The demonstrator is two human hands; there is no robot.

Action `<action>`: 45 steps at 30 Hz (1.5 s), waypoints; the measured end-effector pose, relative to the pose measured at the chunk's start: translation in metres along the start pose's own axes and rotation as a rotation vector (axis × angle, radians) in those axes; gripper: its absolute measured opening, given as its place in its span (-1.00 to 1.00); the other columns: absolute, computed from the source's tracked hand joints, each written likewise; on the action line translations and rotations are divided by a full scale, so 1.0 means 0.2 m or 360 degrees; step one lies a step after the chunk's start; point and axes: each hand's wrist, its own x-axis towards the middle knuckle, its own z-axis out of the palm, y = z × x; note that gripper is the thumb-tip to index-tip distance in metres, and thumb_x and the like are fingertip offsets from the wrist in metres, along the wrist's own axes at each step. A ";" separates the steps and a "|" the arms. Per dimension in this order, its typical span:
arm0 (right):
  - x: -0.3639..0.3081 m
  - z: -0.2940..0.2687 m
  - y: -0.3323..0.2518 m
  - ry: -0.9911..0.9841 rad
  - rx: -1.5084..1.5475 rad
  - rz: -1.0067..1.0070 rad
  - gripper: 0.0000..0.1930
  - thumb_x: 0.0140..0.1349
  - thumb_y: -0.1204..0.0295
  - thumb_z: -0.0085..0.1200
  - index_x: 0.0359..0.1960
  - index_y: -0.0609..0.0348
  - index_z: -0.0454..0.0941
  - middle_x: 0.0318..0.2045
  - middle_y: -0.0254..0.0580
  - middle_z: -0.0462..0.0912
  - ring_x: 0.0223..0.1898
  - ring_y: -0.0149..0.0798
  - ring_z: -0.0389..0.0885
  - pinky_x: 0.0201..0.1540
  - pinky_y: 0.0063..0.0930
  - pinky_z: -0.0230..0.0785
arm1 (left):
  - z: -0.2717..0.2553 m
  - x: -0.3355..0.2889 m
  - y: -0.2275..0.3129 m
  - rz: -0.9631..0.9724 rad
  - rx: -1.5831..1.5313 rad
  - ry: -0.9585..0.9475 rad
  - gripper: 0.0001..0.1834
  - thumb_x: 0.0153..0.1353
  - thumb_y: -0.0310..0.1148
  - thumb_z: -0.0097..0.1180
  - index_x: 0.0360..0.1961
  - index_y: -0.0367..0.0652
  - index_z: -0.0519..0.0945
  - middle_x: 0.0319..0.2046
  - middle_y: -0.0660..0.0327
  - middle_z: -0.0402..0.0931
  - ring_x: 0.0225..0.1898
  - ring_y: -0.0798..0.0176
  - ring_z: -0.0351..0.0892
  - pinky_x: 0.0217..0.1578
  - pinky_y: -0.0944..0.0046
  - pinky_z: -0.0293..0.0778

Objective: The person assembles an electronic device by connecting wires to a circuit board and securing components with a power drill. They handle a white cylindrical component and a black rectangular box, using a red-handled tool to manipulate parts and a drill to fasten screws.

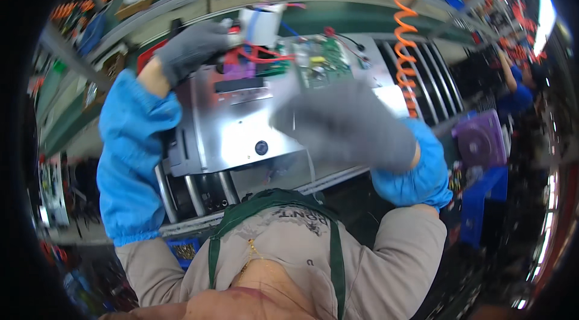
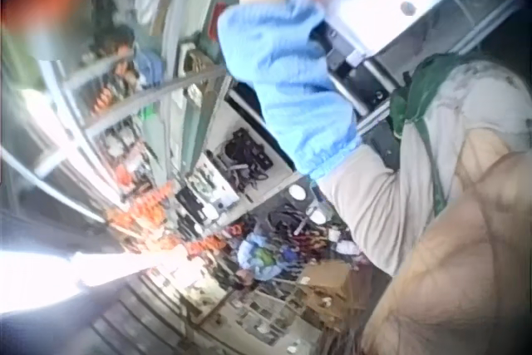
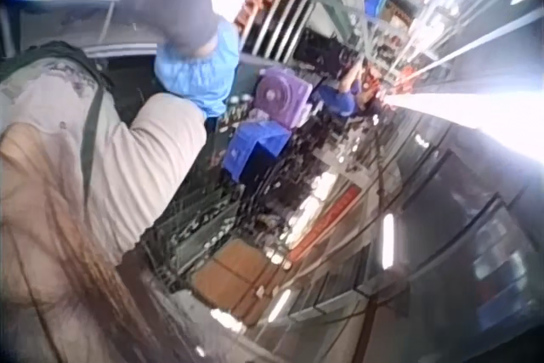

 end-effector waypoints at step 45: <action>-0.84 -0.28 -0.25 0.1790 0.0326 -0.0174 -0.55 -0.09 0.60 0.03 -0.06 0.39 0.35 -0.33 -0.04 0.51 -0.32 -0.30 0.56 -0.19 -0.48 0.50 | 0.08 0.01 0.02 0.0179 -0.0028 -0.0101 -0.68 0.04 -0.21 0.27 -0.41 -0.32 0.58 -0.61 0.21 0.50 -0.59 0.34 0.48 -0.54 0.35 0.40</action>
